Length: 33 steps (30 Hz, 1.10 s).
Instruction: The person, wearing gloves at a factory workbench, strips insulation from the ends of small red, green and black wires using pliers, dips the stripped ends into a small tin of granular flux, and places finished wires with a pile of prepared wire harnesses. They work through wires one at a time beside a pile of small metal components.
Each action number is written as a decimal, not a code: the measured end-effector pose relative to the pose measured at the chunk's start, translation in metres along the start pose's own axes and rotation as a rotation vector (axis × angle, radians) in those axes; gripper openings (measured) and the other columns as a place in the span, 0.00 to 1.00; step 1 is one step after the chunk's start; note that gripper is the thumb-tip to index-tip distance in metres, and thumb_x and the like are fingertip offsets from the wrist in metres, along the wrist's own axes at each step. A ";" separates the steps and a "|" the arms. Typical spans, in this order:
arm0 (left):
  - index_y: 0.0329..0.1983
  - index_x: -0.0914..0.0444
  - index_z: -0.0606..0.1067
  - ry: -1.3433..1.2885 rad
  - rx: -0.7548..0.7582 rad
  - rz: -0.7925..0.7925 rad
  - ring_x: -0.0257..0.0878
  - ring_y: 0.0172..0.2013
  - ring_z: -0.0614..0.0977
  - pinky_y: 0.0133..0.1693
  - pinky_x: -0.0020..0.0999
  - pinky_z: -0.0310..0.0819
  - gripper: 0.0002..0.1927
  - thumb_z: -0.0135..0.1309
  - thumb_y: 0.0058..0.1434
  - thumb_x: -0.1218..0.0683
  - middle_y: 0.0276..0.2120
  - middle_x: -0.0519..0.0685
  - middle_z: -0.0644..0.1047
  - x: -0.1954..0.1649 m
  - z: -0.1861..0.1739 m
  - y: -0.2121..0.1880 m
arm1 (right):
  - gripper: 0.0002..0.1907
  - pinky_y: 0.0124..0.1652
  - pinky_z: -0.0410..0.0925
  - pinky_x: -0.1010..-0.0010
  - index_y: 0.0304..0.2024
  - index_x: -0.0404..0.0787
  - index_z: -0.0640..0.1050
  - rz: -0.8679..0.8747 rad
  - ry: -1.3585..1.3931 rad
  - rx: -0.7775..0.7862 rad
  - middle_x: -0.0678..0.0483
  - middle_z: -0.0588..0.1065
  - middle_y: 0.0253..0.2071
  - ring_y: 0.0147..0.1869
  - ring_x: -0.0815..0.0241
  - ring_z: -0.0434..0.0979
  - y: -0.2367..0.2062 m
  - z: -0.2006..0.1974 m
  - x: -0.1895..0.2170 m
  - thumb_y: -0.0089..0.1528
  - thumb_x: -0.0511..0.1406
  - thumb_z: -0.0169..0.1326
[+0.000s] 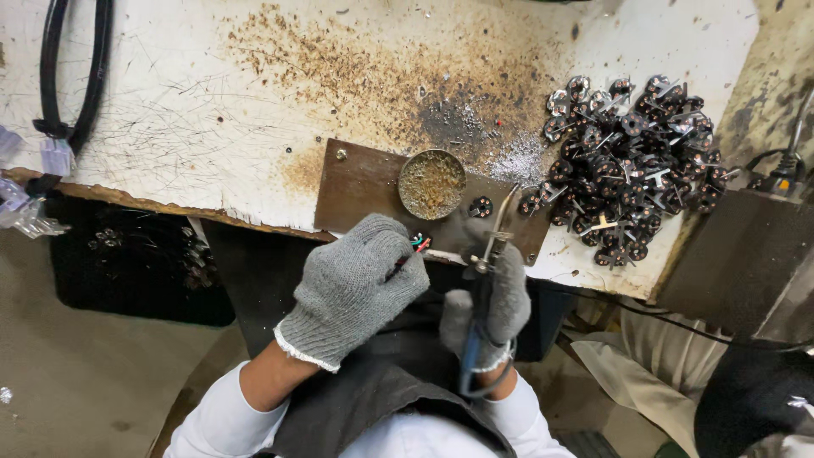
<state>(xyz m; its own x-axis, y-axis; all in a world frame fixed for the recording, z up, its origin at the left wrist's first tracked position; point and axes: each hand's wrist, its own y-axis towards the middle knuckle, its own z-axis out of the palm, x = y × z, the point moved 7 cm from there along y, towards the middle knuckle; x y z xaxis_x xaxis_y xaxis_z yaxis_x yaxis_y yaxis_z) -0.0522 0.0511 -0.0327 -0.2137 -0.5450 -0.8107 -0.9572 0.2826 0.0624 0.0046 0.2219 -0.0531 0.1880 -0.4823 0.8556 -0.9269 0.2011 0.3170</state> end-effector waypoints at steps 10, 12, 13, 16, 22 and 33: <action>0.35 0.61 0.72 -0.024 0.054 -0.013 0.49 0.34 0.81 0.35 0.39 0.75 0.09 0.62 0.60 0.56 0.36 0.51 0.76 0.008 0.000 0.007 | 0.12 0.49 0.75 0.64 0.36 0.41 0.82 0.074 -0.085 0.058 0.53 0.79 0.35 0.42 0.53 0.83 -0.026 -0.029 -0.041 0.65 0.43 0.58; 0.36 0.61 0.72 -0.025 0.076 -0.027 0.49 0.34 0.81 0.34 0.39 0.75 0.09 0.61 0.60 0.56 0.37 0.51 0.76 0.010 0.003 0.009 | 0.13 0.49 0.75 0.64 0.35 0.42 0.82 0.075 -0.108 0.105 0.54 0.79 0.34 0.41 0.53 0.84 -0.021 -0.023 -0.037 0.65 0.43 0.57; 0.36 0.62 0.73 -0.025 0.082 -0.030 0.49 0.34 0.81 0.34 0.39 0.75 0.09 0.61 0.59 0.56 0.37 0.51 0.76 0.010 0.003 0.009 | 0.13 0.48 0.76 0.65 0.35 0.43 0.82 0.093 -0.043 0.121 0.54 0.79 0.34 0.40 0.54 0.84 -0.018 -0.021 -0.035 0.65 0.45 0.56; 0.35 0.61 0.72 -0.008 0.081 -0.037 0.49 0.33 0.81 0.33 0.40 0.74 0.10 0.63 0.60 0.55 0.35 0.51 0.75 0.009 0.003 0.009 | 0.16 0.50 0.75 0.62 0.35 0.42 0.82 0.023 -0.054 0.147 0.54 0.79 0.34 0.41 0.52 0.83 -0.007 -0.017 -0.025 0.64 0.47 0.56; 0.35 0.61 0.73 -0.009 0.102 -0.020 0.48 0.33 0.81 0.34 0.39 0.74 0.10 0.62 0.61 0.54 0.36 0.50 0.76 0.004 0.000 0.012 | 0.15 0.45 0.74 0.65 0.34 0.45 0.83 0.086 -0.142 0.176 0.55 0.78 0.31 0.39 0.53 0.82 -0.012 -0.014 -0.027 0.65 0.47 0.55; 0.33 0.60 0.74 0.004 0.171 0.005 0.48 0.30 0.80 0.30 0.41 0.73 0.10 0.63 0.58 0.51 0.33 0.50 0.75 0.000 0.001 0.016 | 0.17 0.41 0.73 0.65 0.35 0.39 0.81 -0.249 0.016 0.237 0.50 0.78 0.32 0.37 0.50 0.82 0.010 -0.010 -0.006 0.65 0.46 0.56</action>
<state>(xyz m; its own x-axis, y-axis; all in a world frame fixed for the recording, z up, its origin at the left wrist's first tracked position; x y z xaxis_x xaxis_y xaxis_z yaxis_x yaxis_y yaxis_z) -0.0672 0.0564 -0.0322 -0.2194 -0.5459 -0.8086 -0.9090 0.4154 -0.0339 -0.0025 0.2357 -0.0505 0.4216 -0.4779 0.7706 -0.9011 -0.1261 0.4148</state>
